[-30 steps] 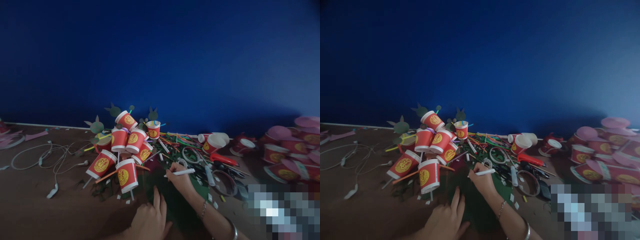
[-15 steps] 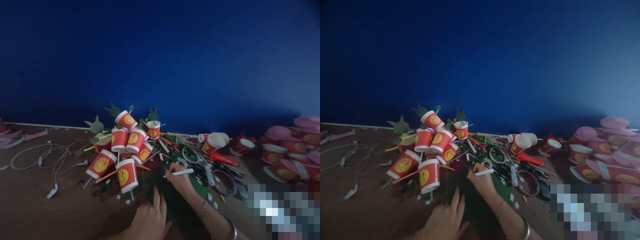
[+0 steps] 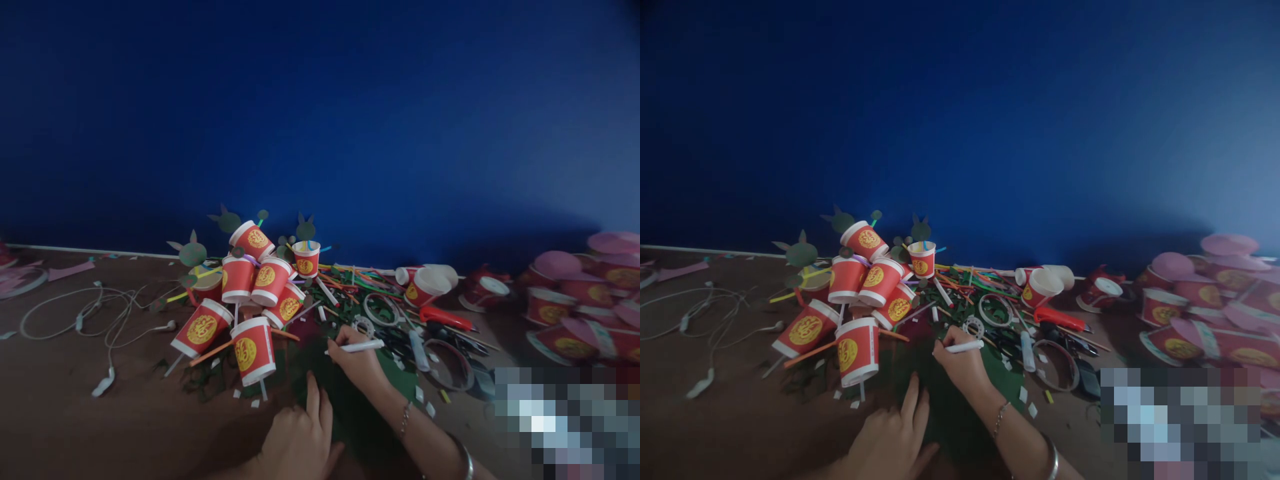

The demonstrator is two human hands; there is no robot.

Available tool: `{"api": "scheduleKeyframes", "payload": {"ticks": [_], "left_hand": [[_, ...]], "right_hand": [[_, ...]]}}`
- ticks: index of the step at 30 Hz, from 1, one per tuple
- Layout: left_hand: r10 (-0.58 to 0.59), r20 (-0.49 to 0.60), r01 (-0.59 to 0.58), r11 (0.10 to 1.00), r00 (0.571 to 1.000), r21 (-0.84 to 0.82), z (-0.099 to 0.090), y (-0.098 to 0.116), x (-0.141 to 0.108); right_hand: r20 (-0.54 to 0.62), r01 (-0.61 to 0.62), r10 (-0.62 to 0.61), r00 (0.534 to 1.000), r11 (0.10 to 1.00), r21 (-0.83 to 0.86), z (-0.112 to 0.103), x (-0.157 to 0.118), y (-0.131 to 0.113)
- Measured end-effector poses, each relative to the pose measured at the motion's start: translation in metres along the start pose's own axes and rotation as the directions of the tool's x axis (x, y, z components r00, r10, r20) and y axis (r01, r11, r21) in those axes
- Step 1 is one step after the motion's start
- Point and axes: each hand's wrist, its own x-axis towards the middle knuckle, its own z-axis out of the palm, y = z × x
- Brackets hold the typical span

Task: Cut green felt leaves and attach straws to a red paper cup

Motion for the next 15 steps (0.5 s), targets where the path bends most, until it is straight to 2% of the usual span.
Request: {"api": "scheduleKeyframes", "payload": {"ticks": [15], "left_hand": [[0.001, 0.0, -0.001, 1.0, 1.0, -0.003, 0.0003, -0.0005, -0.0007]], "right_hand": [[-0.011, -0.036, 0.036, 0.999, 0.998, 0.05, 0.0003, 0.0004, 0.0006]]}}
